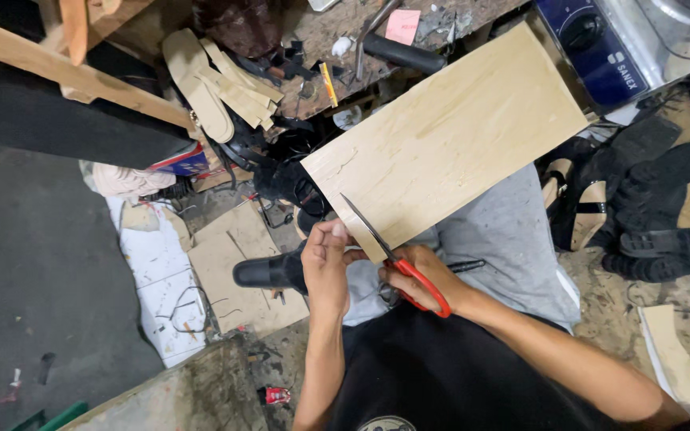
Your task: The person sits in a workshop and cuts a long thin board into narrow strips using red-handled scissors, trimming along the edge of the sheet. They set cut strips aside on the cluttered workbench and continue cutting additional strips from the remaining board.
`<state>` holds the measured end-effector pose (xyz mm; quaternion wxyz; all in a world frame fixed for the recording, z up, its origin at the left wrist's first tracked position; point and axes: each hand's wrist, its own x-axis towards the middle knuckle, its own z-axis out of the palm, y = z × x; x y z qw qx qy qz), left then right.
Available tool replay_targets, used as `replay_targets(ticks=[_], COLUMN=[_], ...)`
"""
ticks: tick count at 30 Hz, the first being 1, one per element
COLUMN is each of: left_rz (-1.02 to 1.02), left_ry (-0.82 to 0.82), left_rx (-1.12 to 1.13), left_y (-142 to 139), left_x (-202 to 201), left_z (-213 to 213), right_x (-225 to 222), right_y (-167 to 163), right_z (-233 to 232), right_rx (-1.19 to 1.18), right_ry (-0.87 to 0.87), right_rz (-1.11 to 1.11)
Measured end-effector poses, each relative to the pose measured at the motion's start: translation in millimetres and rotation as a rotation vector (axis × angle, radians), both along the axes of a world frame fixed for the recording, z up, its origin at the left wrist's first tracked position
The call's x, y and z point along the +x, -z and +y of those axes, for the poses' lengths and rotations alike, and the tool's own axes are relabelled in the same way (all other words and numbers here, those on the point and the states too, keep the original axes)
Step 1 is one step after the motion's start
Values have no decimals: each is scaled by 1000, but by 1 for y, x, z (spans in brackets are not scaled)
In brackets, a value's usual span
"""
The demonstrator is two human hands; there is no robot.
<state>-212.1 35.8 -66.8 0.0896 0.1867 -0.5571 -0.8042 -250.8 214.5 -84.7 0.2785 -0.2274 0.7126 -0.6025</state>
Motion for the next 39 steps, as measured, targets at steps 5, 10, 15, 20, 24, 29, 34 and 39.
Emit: replay_targets(ticks=[5, 10, 15, 20, 24, 29, 34, 39], left_rz=[5, 8, -13, -21, -35, -31, -13, 4], left_ry=[7, 3, -66, -29, 32, 81, 123, 128], left_rx=[-55, -175, -253, -247, -275, -259, -191, -221], left_y=[-12, -15, -10, -22, -30, -28, -26, -17], left_x=[6, 10, 15, 3, -14, -37, -58, -67], left_z=[11, 30, 54, 74, 87, 98, 96, 84], right_x=[12, 15, 23, 12, 3, -8, -23, -28], right_y=[7, 7, 9, 11, 6, -5, -14, -10], right_z=[15, 38, 57, 64, 77, 97, 92, 81], right_rx=[7, -114, -301, -316, -182, -286, -97, 23], right_ry=[6, 4, -8, 18, -20, 2, 113, 168], right_rz=[-101, 79, 77, 78, -229, -239, -49, 14])
